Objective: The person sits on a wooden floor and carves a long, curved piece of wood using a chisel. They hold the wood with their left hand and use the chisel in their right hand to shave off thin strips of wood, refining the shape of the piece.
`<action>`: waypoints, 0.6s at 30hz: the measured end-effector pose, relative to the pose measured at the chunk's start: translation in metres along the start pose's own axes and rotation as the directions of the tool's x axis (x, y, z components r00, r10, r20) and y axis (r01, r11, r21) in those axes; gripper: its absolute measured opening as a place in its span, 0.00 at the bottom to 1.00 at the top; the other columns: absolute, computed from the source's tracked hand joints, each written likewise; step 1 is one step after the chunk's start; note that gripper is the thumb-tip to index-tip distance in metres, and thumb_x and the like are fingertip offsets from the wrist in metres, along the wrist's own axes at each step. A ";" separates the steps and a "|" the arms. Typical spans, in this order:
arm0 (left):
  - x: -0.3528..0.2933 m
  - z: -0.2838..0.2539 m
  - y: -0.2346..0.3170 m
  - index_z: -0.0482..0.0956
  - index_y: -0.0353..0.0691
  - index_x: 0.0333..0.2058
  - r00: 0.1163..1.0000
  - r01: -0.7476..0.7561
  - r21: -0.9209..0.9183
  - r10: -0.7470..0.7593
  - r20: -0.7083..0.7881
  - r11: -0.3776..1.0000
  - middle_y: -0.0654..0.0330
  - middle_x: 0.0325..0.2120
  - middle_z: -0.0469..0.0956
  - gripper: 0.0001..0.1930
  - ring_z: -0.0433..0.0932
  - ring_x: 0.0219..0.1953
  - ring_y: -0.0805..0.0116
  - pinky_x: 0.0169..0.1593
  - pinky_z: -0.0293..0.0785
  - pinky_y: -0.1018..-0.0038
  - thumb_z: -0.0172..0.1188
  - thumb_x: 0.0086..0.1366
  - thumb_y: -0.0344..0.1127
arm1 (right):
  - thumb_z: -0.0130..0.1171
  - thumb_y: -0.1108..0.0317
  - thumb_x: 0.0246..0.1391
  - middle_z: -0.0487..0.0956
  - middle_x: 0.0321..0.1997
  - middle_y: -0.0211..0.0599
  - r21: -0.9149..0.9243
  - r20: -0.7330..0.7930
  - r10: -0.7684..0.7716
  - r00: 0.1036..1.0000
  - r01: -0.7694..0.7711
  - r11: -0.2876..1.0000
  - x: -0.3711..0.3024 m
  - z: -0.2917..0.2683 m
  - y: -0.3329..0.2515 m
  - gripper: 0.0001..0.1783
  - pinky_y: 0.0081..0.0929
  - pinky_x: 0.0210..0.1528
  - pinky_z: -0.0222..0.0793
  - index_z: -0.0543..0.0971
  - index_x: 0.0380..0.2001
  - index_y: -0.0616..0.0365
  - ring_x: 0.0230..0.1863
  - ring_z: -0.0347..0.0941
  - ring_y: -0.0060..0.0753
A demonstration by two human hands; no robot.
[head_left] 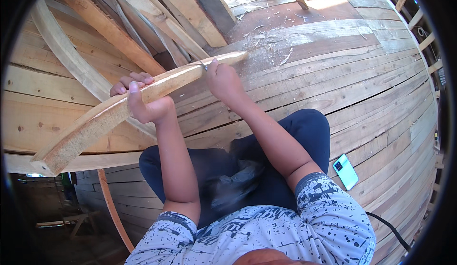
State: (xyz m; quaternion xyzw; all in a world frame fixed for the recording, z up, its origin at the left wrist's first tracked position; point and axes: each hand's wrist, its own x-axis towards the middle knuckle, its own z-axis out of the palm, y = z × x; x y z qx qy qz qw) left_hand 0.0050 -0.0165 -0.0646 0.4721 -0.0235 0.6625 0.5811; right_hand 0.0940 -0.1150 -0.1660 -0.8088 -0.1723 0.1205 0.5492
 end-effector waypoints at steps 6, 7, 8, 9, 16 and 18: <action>-0.006 0.005 -0.004 0.62 0.43 0.36 0.961 0.086 -0.176 -0.035 0.274 0.981 0.62 0.21 0.64 0.15 0.69 0.22 0.69 0.34 0.72 0.74 0.54 0.50 0.25 | 0.35 0.56 0.66 0.78 0.32 0.72 -0.030 -0.147 0.205 0.968 -0.211 0.977 0.050 0.009 0.112 0.33 0.57 0.45 0.72 0.81 0.27 0.74 0.38 0.77 0.70; -0.005 0.006 -0.005 0.62 0.43 0.37 0.958 0.084 -0.191 -0.027 0.285 0.978 0.62 0.21 0.64 0.16 0.69 0.22 0.69 0.34 0.72 0.74 0.55 0.50 0.24 | 0.35 0.55 0.66 0.78 0.32 0.72 0.031 -0.148 0.197 0.969 -0.195 0.980 0.053 0.010 0.119 0.33 0.57 0.46 0.71 0.81 0.27 0.74 0.38 0.77 0.70; -0.005 0.007 -0.007 0.62 0.43 0.37 0.955 0.085 -0.209 -0.019 0.297 0.974 0.62 0.21 0.64 0.16 0.69 0.22 0.68 0.34 0.72 0.74 0.55 0.50 0.24 | 0.35 0.55 0.66 0.78 0.32 0.72 0.091 -0.152 0.189 0.970 -0.177 0.980 0.058 0.012 0.125 0.33 0.57 0.47 0.71 0.81 0.27 0.74 0.39 0.77 0.70; -0.002 -0.001 -0.005 0.62 0.43 0.37 0.951 0.076 -0.197 -0.011 0.310 0.977 0.61 0.21 0.65 0.16 0.69 0.22 0.68 0.34 0.72 0.73 0.55 0.50 0.23 | 0.35 0.55 0.66 0.78 0.33 0.72 0.063 -0.080 0.143 0.987 -0.138 0.988 0.043 0.018 0.098 0.33 0.56 0.48 0.71 0.81 0.28 0.74 0.40 0.77 0.71; 0.014 -0.002 -0.009 0.67 0.46 0.36 0.854 0.210 -0.246 -0.055 0.518 0.946 0.62 0.24 0.67 0.12 0.68 0.29 0.68 0.38 0.67 0.72 0.56 0.53 0.26 | 0.35 0.56 0.65 0.77 0.32 0.73 -0.082 -0.117 0.182 0.976 -0.192 0.978 0.041 0.008 0.108 0.33 0.57 0.50 0.69 0.81 0.28 0.75 0.41 0.76 0.73; 0.010 0.003 -0.010 0.66 0.46 0.36 0.832 0.217 -0.250 -0.045 0.552 0.944 0.61 0.25 0.67 0.13 0.68 0.29 0.68 0.38 0.67 0.72 0.56 0.52 0.26 | 0.35 0.56 0.65 0.77 0.31 0.73 -0.078 -0.188 0.197 0.962 -0.215 0.974 0.054 0.011 0.140 0.33 0.57 0.49 0.70 0.80 0.28 0.75 0.40 0.76 0.73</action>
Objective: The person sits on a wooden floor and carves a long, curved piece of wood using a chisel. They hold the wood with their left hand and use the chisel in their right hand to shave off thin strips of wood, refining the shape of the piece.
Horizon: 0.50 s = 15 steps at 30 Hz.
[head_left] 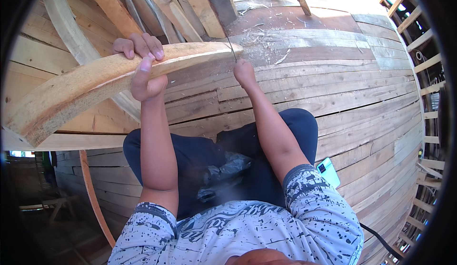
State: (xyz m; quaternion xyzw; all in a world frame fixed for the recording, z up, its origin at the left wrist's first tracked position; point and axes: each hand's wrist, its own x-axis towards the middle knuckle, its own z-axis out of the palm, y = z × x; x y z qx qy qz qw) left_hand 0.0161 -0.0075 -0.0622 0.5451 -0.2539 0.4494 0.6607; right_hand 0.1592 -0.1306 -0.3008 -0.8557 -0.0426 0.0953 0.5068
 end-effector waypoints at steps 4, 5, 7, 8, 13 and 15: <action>0.002 -0.012 0.009 0.64 0.46 0.36 0.998 0.011 0.060 -0.015 0.059 0.998 0.61 0.25 0.67 0.14 0.68 0.30 0.68 0.38 0.66 0.73 0.57 0.51 0.26 | 0.35 0.57 0.65 0.77 0.31 0.75 0.084 0.109 -0.186 0.977 0.177 0.981 -0.064 -0.020 -0.099 0.32 0.57 0.49 0.70 0.80 0.28 0.76 0.41 0.76 0.73; 0.003 -0.015 0.011 0.64 0.46 0.36 0.998 0.010 0.074 -0.015 0.067 0.997 0.61 0.25 0.67 0.15 0.68 0.30 0.68 0.38 0.65 0.73 0.57 0.51 0.26 | 0.35 0.57 0.65 0.76 0.32 0.75 0.092 0.146 -0.232 0.962 0.221 0.971 -0.078 -0.025 -0.117 0.32 0.57 0.49 0.70 0.80 0.28 0.76 0.41 0.76 0.74; 0.006 -0.011 0.008 0.63 0.46 0.36 0.997 0.018 0.071 -0.023 0.078 0.997 0.61 0.25 0.67 0.15 0.68 0.30 0.69 0.39 0.65 0.73 0.57 0.51 0.26 | 0.35 0.57 0.65 0.76 0.32 0.75 0.067 0.095 -0.162 0.982 0.156 0.985 -0.065 -0.020 -0.101 0.32 0.58 0.49 0.69 0.80 0.28 0.76 0.42 0.75 0.74; 0.004 -0.006 0.007 0.63 0.46 0.36 0.997 0.031 0.051 -0.035 0.076 0.998 0.62 0.26 0.67 0.16 0.68 0.30 0.69 0.39 0.64 0.74 0.57 0.51 0.26 | 0.35 0.57 0.65 0.76 0.32 0.75 0.056 0.064 -0.128 0.990 0.125 0.991 -0.053 -0.015 -0.089 0.32 0.58 0.49 0.69 0.80 0.28 0.76 0.42 0.75 0.74; 0.001 -0.001 0.003 0.62 0.47 0.36 0.993 0.058 0.038 -0.061 0.101 0.998 0.62 0.26 0.67 0.17 0.68 0.31 0.69 0.40 0.64 0.73 0.58 0.50 0.25 | 0.36 0.55 0.65 0.77 0.31 0.72 0.081 0.118 -0.150 0.982 0.141 0.987 -0.026 -0.010 -0.050 0.32 0.58 0.49 0.69 0.79 0.25 0.74 0.40 0.75 0.73; 0.001 -0.007 0.012 0.61 0.47 0.36 0.994 0.052 0.064 -0.057 0.091 0.997 0.62 0.27 0.67 0.17 0.68 0.31 0.69 0.40 0.64 0.73 0.57 0.50 0.25 | 0.36 0.55 0.65 0.78 0.31 0.71 0.098 0.183 -0.211 0.960 0.196 0.976 -0.070 -0.034 -0.105 0.32 0.57 0.49 0.69 0.79 0.25 0.74 0.41 0.75 0.73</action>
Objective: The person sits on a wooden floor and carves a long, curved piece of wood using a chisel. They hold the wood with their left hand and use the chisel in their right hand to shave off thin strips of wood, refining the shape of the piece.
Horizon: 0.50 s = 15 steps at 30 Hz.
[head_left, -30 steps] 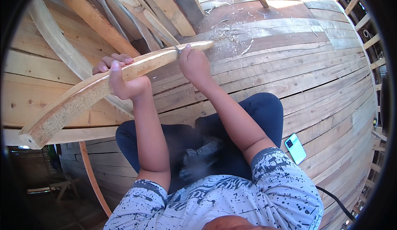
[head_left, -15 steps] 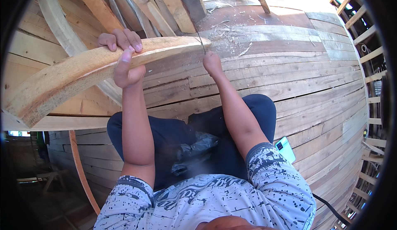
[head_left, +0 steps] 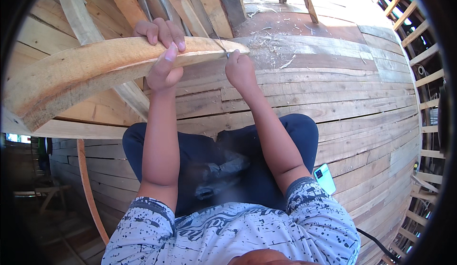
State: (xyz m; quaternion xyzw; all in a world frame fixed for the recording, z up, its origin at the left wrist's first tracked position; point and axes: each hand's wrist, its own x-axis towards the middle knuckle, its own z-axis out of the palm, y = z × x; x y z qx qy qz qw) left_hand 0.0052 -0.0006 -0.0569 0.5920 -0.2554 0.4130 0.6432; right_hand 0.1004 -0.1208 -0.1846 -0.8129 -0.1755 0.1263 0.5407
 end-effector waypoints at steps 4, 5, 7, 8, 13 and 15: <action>-0.005 0.007 -0.003 0.59 0.45 0.36 1.000 -0.008 -0.015 0.008 -0.007 1.000 0.63 0.27 0.65 0.17 0.68 0.31 0.71 0.40 0.64 0.75 0.58 0.52 0.25 | 0.35 0.55 0.66 0.78 0.31 0.70 -0.034 -0.106 0.085 0.991 -0.089 0.995 0.008 0.015 0.020 0.32 0.57 0.47 0.70 0.79 0.26 0.74 0.40 0.75 0.74; -0.003 0.011 -0.006 0.58 0.45 0.36 1.000 -0.013 -0.022 0.013 0.002 1.000 0.63 0.27 0.64 0.17 0.69 0.31 0.73 0.40 0.65 0.76 0.58 0.52 0.25 | 0.35 0.55 0.66 0.78 0.31 0.70 -0.043 -0.189 0.130 0.973 -0.140 0.989 0.025 0.023 0.053 0.32 0.58 0.47 0.70 0.79 0.26 0.74 0.40 0.75 0.75; 0.000 0.021 -0.010 0.58 0.44 0.35 1.000 -0.027 -0.032 0.027 -0.002 0.999 0.62 0.27 0.64 0.17 0.68 0.31 0.72 0.40 0.65 0.76 0.58 0.52 0.26 | 0.35 0.54 0.66 0.78 0.30 0.69 0.050 -0.184 0.163 0.969 -0.156 0.986 0.049 0.016 0.106 0.32 0.58 0.45 0.69 0.79 0.26 0.72 0.39 0.75 0.74; 0.002 0.023 -0.011 0.58 0.44 0.35 1.000 -0.031 -0.029 0.031 0.003 0.999 0.62 0.27 0.64 0.17 0.68 0.31 0.72 0.39 0.65 0.76 0.58 0.52 0.26 | 0.35 0.54 0.67 0.78 0.29 0.69 0.106 -0.176 0.179 0.968 -0.163 0.981 0.056 0.012 0.117 0.32 0.58 0.44 0.69 0.79 0.25 0.71 0.39 0.75 0.74; 0.002 -0.006 -0.004 0.61 0.45 0.36 0.998 -0.013 0.004 0.013 -0.066 1.000 0.61 0.26 0.66 0.16 0.68 0.30 0.69 0.39 0.65 0.74 0.57 0.51 0.25 | 0.35 0.55 0.66 0.78 0.29 0.69 0.033 -0.012 -0.037 0.999 0.037 0.999 -0.010 0.013 -0.011 0.31 0.57 0.43 0.69 0.79 0.25 0.70 0.38 0.75 0.74; 0.002 -0.004 -0.006 0.63 0.46 0.35 0.995 -0.007 -0.017 0.005 -0.097 1.000 0.61 0.26 0.67 0.15 0.68 0.29 0.68 0.38 0.65 0.74 0.57 0.51 0.24 | 0.35 0.56 0.67 0.77 0.27 0.70 0.056 -0.090 -0.068 0.994 0.073 0.996 -0.009 0.017 -0.005 0.32 0.58 0.42 0.69 0.78 0.23 0.70 0.36 0.75 0.73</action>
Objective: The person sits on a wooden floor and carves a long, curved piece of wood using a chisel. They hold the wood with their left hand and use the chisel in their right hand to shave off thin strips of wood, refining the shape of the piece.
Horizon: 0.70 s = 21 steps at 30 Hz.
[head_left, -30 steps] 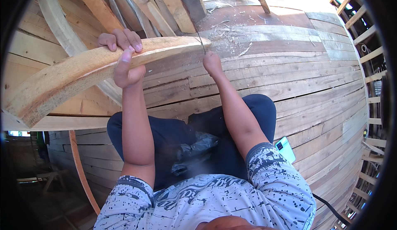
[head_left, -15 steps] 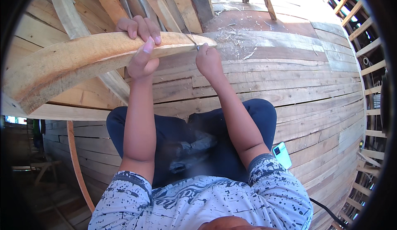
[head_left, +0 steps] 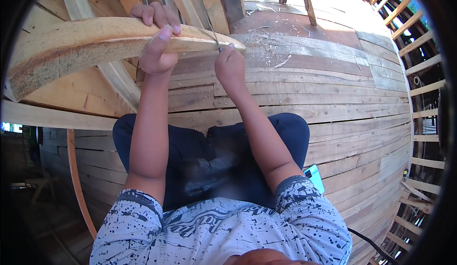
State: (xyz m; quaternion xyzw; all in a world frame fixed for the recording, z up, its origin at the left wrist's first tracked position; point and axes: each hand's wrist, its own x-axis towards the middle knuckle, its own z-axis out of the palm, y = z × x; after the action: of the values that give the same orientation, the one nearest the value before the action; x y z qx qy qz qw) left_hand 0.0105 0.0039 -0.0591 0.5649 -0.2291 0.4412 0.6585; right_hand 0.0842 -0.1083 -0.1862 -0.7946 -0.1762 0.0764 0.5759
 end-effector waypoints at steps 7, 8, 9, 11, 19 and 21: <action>-0.004 0.006 0.000 0.62 0.45 0.36 0.997 -0.033 0.035 0.036 -0.070 0.999 0.61 0.24 0.66 0.16 0.68 0.29 0.68 0.38 0.66 0.73 0.56 0.50 0.23 | 0.35 0.57 0.66 0.77 0.29 0.70 -0.036 -0.002 0.056 0.998 -0.057 0.998 0.022 0.004 0.039 0.32 0.58 0.43 0.70 0.80 0.26 0.73 0.37 0.76 0.72; -0.004 0.004 0.004 0.62 0.45 0.36 0.993 -0.031 0.067 0.038 -0.111 0.997 0.61 0.24 0.66 0.16 0.68 0.29 0.68 0.38 0.66 0.73 0.56 0.50 0.23 | 0.35 0.57 0.66 0.78 0.30 0.70 -0.029 0.044 0.028 0.999 -0.027 0.999 0.004 -0.001 -0.004 0.32 0.58 0.43 0.70 0.80 0.27 0.73 0.39 0.76 0.72; -0.005 0.008 0.004 0.62 0.45 0.36 0.987 -0.027 0.077 0.039 -0.155 0.997 0.61 0.24 0.66 0.16 0.68 0.29 0.68 0.38 0.67 0.73 0.56 0.49 0.23 | 0.34 0.56 0.66 0.78 0.31 0.70 -0.036 0.076 0.005 0.997 -0.002 0.999 -0.007 -0.010 -0.023 0.32 0.57 0.44 0.71 0.81 0.28 0.73 0.40 0.76 0.72; -0.007 0.012 0.006 0.60 0.44 0.36 0.986 -0.014 0.095 0.030 -0.167 0.995 0.61 0.25 0.65 0.17 0.68 0.28 0.70 0.38 0.68 0.74 0.56 0.50 0.23 | 0.34 0.56 0.66 0.78 0.31 0.70 -0.103 -0.028 0.091 0.995 -0.094 0.990 0.011 0.008 0.015 0.32 0.57 0.44 0.70 0.81 0.28 0.73 0.40 0.76 0.72; -0.005 0.016 0.002 0.60 0.45 0.36 0.998 -0.038 0.150 0.046 -0.052 0.988 0.62 0.25 0.65 0.17 0.67 0.30 0.67 0.39 0.67 0.72 0.53 0.49 0.22 | 0.35 0.56 0.66 0.79 0.31 0.69 -0.079 -0.007 0.102 0.995 -0.103 0.992 0.026 0.001 0.028 0.32 0.56 0.44 0.71 0.80 0.28 0.74 0.39 0.76 0.72; -0.008 0.010 0.003 0.60 0.46 0.36 0.995 -0.038 0.198 0.056 -0.087 0.980 0.61 0.25 0.65 0.17 0.67 0.30 0.67 0.39 0.67 0.72 0.53 0.49 0.22 | 0.35 0.56 0.66 0.79 0.32 0.70 -0.058 0.105 0.057 0.993 -0.051 0.997 0.000 -0.013 -0.025 0.32 0.55 0.44 0.71 0.80 0.29 0.75 0.40 0.76 0.73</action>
State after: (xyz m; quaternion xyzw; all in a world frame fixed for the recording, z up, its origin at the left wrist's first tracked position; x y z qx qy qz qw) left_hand 0.0063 -0.0081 -0.0611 0.6003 -0.1671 0.5027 0.5991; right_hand 0.0833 -0.1135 -0.1587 -0.8094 -0.1870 0.1295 0.5415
